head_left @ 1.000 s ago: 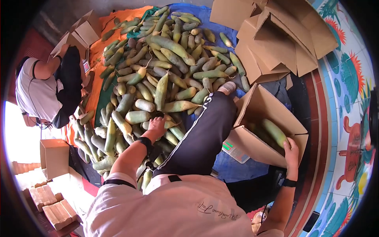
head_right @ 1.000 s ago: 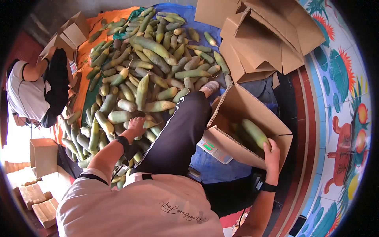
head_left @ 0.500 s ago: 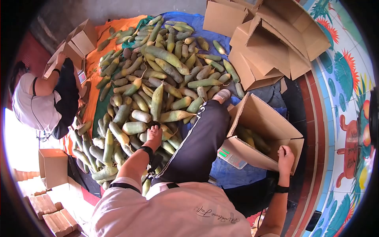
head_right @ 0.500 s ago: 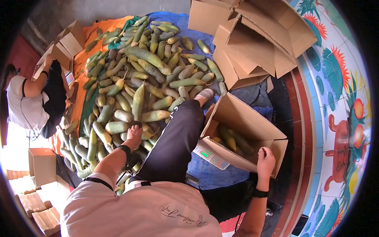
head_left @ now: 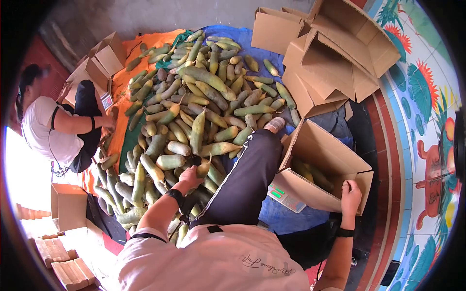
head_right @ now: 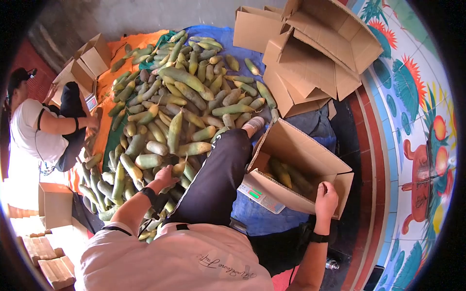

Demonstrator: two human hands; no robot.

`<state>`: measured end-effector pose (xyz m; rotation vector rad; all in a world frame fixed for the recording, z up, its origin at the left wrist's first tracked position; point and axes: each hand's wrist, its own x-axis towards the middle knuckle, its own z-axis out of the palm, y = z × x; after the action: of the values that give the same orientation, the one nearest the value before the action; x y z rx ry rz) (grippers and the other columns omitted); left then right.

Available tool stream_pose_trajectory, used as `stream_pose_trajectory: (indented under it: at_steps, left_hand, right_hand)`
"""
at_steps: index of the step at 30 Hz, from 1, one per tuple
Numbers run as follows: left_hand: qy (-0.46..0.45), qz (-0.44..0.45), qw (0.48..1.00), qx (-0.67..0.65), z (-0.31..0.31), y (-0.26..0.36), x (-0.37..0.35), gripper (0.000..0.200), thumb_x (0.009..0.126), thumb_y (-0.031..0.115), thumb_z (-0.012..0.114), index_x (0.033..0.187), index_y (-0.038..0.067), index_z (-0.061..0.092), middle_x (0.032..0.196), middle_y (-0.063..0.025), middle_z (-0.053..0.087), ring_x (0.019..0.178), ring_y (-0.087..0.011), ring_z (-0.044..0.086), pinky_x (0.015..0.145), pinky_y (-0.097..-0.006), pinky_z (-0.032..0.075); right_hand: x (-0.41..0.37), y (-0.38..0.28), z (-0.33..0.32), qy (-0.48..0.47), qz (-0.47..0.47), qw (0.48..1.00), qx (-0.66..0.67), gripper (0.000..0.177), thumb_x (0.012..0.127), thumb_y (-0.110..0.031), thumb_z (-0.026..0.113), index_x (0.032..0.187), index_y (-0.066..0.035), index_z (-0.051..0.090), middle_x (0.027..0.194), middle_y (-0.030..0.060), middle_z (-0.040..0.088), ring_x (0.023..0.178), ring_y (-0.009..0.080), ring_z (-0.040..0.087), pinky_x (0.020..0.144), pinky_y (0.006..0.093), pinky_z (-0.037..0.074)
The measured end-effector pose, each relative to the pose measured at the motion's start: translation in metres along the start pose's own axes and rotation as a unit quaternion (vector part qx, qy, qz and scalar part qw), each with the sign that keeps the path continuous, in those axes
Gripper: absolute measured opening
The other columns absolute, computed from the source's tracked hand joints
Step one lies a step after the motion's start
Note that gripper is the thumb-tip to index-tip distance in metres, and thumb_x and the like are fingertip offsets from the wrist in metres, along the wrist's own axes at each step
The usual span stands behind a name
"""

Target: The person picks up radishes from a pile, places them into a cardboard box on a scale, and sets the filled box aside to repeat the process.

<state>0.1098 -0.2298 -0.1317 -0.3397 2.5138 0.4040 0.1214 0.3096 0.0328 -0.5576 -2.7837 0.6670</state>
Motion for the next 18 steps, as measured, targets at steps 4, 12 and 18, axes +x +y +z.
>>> stream_pose_trajectory:
  at_steps: [4,12,18]
  left_hand:
    - [0.105,0.045,0.990,-0.079,-0.024,0.002,-0.013,0.075,0.068,0.040,0.074,0.128,0.006,0.043,0.113,-0.0192,0.055,0.105,-0.0323,0.055,0.090,-0.0400,0.045]
    - [0.304,0.246,0.911,-0.129,-0.122,0.077,-0.076,0.070,0.068,0.026,0.075,0.127,0.004,0.046,0.112,-0.0201,0.054,0.106,-0.0376,0.051,0.091,-0.0428,0.042]
    - [0.391,0.402,0.825,-0.074,-0.166,0.137,-0.132,0.071,0.063,0.018,0.077,0.127,0.007,0.047,0.105,-0.0146,0.054,0.098,-0.0351,0.052,0.087,-0.0438,0.040]
  right_hand:
    - [-0.002,-0.002,0.000,0.005,-0.023,1.000,-0.004,0.021,0.086,-0.021,0.057,0.094,-0.003,0.064,0.087,0.0166,0.065,0.083,0.0334,0.063,0.074,0.0386,0.048]
    - [-0.006,-0.009,-0.004,0.067,-0.114,0.991,0.000,0.015,0.086,-0.014,0.058,0.095,-0.003,0.062,0.090,0.0154,0.064,0.081,0.0303,0.062,0.071,0.0371,0.049]
    - [-0.036,-0.080,-0.031,0.083,-0.180,0.974,0.107,0.015,0.084,-0.005,0.058,0.098,-0.001,0.060,0.086,0.0127,0.060,0.074,0.0253,0.060,0.067,0.0344,0.049]
